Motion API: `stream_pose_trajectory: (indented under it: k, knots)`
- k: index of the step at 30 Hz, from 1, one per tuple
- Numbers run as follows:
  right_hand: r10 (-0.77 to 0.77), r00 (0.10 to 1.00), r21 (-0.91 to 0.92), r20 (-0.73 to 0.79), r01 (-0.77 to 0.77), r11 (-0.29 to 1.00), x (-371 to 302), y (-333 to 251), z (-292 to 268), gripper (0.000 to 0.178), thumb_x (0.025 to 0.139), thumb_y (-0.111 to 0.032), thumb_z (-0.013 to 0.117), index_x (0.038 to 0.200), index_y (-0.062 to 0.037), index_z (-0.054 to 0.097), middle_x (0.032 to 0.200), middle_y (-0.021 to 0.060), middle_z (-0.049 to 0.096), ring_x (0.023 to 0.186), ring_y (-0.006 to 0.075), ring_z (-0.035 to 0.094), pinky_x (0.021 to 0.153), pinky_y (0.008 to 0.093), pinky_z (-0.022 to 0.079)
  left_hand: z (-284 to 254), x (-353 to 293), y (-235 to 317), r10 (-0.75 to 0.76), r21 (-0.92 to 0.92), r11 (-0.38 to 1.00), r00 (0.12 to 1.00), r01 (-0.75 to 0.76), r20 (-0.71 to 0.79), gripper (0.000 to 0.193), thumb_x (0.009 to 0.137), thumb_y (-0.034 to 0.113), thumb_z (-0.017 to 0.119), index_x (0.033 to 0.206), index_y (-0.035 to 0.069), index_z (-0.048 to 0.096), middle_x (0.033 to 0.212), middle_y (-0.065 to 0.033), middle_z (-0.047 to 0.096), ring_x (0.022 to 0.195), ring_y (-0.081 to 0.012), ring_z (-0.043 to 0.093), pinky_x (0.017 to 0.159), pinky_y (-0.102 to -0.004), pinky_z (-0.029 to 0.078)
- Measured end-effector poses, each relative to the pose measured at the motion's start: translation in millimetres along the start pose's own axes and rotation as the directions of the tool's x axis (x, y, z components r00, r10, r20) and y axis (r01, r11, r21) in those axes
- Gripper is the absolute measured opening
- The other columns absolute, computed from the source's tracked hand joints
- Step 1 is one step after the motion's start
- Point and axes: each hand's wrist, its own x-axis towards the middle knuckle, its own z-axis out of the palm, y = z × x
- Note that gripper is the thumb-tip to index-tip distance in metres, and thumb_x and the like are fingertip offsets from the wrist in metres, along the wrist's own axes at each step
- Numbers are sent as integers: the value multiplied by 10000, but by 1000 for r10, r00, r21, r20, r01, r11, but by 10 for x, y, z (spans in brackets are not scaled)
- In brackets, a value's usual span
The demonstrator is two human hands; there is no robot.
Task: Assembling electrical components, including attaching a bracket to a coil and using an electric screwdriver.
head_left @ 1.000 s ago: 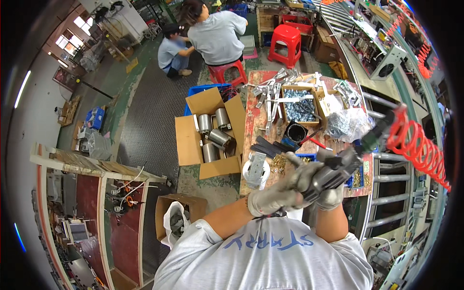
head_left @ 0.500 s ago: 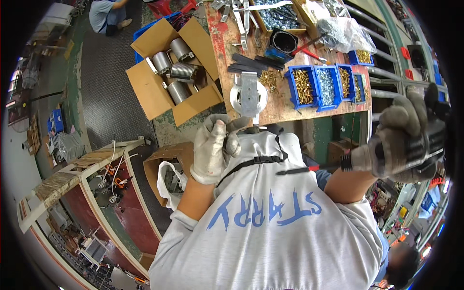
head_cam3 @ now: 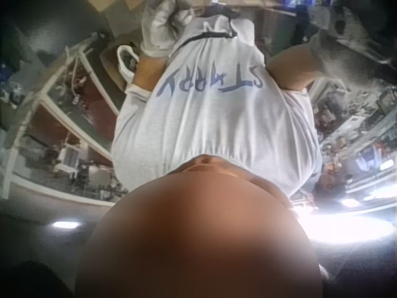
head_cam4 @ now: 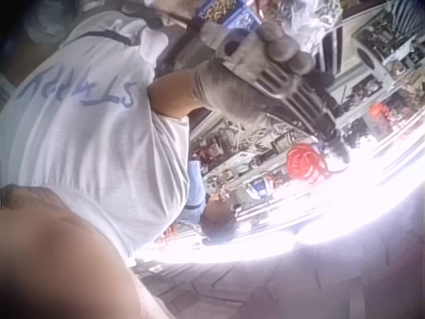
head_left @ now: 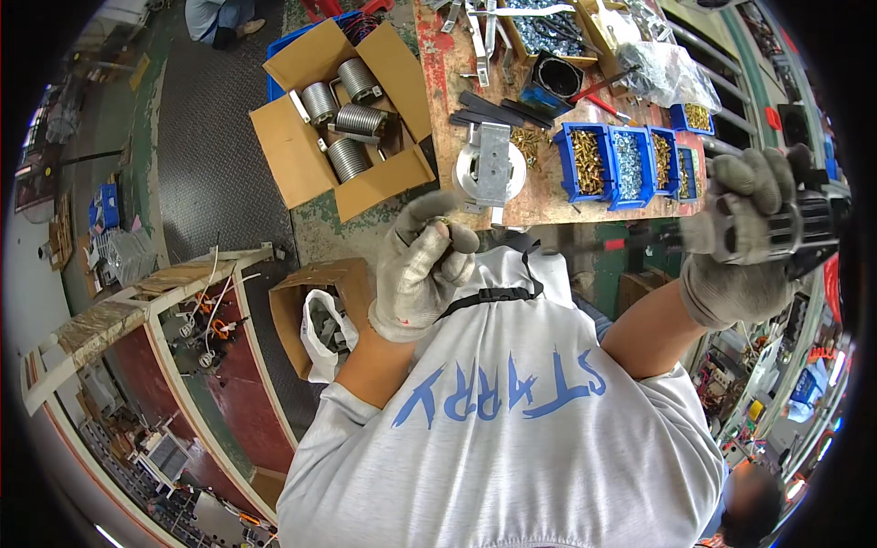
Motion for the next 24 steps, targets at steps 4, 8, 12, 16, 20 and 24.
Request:
stream_pose_trajectory:
  k: [4,8,12,16,20,24]
  knots:
    - [-693,716,-837,84,428,341,8,126,80,380,784,-111,624,1080,69,469,804,73,529,631,143,554,968,374,404,2,-38,72,52,11,999,999,-52,-7,275,955,171,593,1212,74,604,874,-80,699,510,-69,420,513,-225,341]
    - [-373,922,357,100,316,879,167,71,71,266,852,-216,615,959,24,578,786,84,620,634,181,618,748,335,517,-26,-51,120,83,-30,996,994,-81,67,270,928,172,640,1170,56,613,915,-114,695,566,-92,492,538,-248,394]
    - [-318,937,262,143,274,925,176,113,110,205,815,-167,639,938,-11,586,720,34,610,577,134,585,654,289,495,-18,-69,104,36,-67,997,992,-28,119,323,867,152,719,1150,32,620,921,-152,688,614,-129,569,562,-275,450]
    - [-327,933,361,152,256,897,99,211,247,171,778,-117,664,917,-46,595,654,-15,600,520,86,551,560,243,473,55,-111,106,53,4,999,986,-54,155,342,852,128,726,1162,22,630,930,-137,698,571,-110,530,526,-261,416]
    - [-192,967,93,166,179,979,19,166,314,184,733,-131,721,882,-132,614,667,-69,580,591,51,528,670,211,461,137,-179,138,-46,66,997,998,43,51,347,845,146,739,1141,-1,634,905,-153,692,662,-155,626,592,-298,517]
    - [-232,967,-124,108,245,962,-66,104,273,177,750,-163,734,882,-179,617,686,-67,568,652,70,506,690,210,444,196,-176,110,-2,109,994,998,-5,58,348,845,148,738,1141,-3,633,895,-171,685,658,-155,622,575,-297,511]
